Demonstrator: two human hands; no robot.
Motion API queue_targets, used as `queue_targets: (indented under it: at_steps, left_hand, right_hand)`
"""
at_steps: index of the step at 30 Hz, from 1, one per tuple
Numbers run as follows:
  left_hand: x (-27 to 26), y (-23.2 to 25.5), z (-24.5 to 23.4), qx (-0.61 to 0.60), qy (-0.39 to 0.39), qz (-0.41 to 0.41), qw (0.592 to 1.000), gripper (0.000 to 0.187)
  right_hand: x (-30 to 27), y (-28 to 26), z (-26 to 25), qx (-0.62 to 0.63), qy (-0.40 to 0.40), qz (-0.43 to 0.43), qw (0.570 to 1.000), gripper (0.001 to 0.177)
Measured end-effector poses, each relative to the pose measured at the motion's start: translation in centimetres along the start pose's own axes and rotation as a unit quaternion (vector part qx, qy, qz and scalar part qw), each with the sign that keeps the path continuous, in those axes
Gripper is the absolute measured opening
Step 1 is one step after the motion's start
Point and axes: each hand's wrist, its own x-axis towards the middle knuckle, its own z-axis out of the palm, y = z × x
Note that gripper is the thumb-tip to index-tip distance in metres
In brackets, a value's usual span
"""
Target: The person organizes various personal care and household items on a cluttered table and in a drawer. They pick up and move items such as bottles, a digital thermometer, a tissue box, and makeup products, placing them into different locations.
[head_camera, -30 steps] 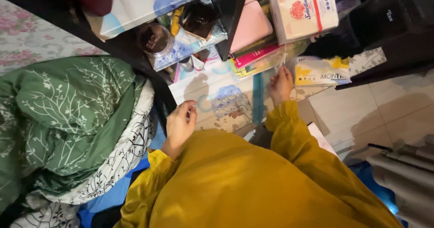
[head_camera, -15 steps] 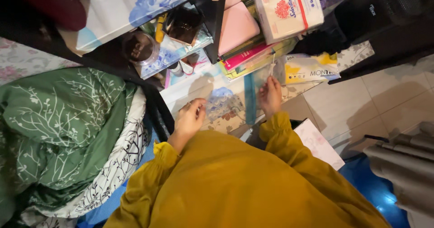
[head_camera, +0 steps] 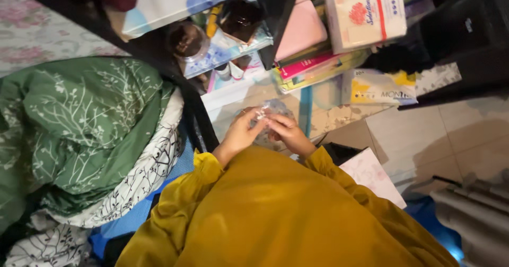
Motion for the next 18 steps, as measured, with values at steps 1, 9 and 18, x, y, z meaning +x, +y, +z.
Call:
queue_targets:
  at_steps: [1, 9, 18]
  left_hand:
    - [-0.2, -0.3, 0.0, 0.005, 0.007, -0.037, 0.999, 0.035]
    - [-0.4, -2.2, -1.3, 0.206, 0.007, -0.003, 0.979, 0.029]
    - [0.3, -1.1, -2.3, 0.272, 0.082, 0.025, 0.959, 0.046]
  right_hand:
    - [-0.1, -1.0, 0.7, -0.112, -0.01, -0.071, 0.991, 0.041]
    - [-1.7, -9.4, 6.1, -0.43, -0.008, -0.341, 0.836, 0.061]
    - [3.2, -10.7, 5.6, -0.532, 0.1, -0.402, 0.739, 0.019]
